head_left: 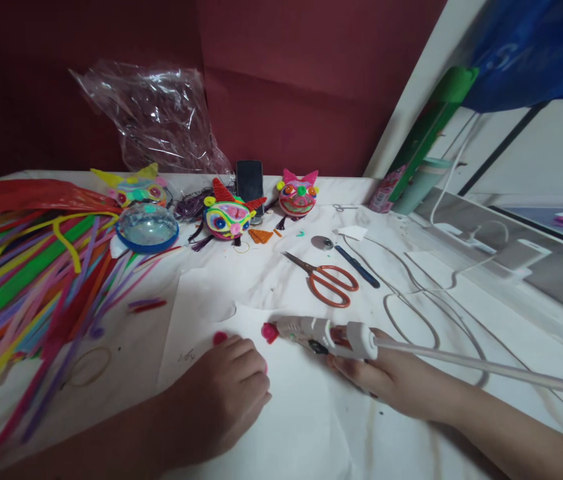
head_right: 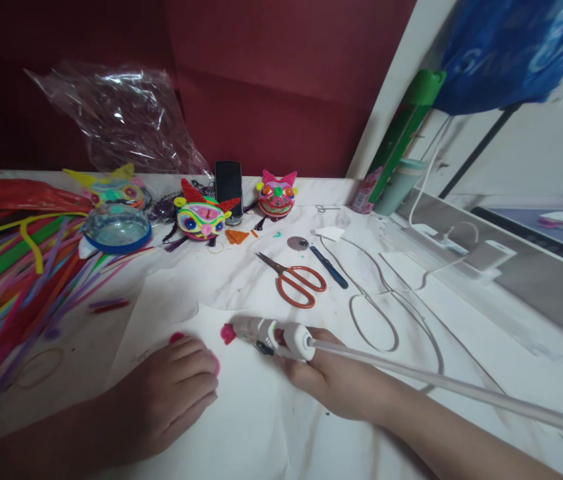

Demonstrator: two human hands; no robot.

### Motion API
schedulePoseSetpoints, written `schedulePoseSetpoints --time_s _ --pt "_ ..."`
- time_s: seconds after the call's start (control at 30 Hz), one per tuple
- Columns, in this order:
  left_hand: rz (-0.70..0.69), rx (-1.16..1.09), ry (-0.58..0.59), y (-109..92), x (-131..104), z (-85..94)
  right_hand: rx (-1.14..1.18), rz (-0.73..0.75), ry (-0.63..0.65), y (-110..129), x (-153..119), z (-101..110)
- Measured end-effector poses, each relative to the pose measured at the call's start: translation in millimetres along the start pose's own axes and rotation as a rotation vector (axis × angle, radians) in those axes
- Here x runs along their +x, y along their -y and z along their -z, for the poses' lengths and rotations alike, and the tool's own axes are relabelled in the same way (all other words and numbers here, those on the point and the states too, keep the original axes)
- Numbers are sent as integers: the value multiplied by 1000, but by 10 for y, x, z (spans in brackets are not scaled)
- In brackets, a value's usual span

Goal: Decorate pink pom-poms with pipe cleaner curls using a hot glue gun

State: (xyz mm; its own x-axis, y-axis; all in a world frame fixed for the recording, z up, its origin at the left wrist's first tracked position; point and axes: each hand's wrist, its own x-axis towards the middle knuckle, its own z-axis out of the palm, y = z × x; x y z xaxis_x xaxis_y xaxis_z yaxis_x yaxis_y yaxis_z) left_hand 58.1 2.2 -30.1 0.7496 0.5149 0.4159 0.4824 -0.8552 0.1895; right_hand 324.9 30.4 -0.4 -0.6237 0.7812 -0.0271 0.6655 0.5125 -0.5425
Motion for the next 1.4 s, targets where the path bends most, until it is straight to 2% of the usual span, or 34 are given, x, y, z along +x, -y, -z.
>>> schedulePoseSetpoints --time_s 0.3,0.57,0.63,0.77,0.87,1.03,1.27,1.4 --pt "-5 -12 -9 10 -3 -17 47 56 -37 52 29 45" --pt "-1 -16 -8 12 -9 -6 74 35 -35 48 30 32" --pt "-1 -25 -9 16 -11 -10 152 -9 -28 21 20 21" --pt "-3 -34 7 26 -14 -21 366 -216 47 -81 -40 -8" --pt "-9 -28 21 31 -10 -19 421 -293 62 -137 -89 2" --pt "-4 -45 0 27 4 -1 380 -250 6 -115 -99 56" --pt "7 -52 16 31 -2 -13 174 -10 -34 21 -9 49" --pt "11 -49 -8 43 -8 -36 154 5 -40 38 14 42"
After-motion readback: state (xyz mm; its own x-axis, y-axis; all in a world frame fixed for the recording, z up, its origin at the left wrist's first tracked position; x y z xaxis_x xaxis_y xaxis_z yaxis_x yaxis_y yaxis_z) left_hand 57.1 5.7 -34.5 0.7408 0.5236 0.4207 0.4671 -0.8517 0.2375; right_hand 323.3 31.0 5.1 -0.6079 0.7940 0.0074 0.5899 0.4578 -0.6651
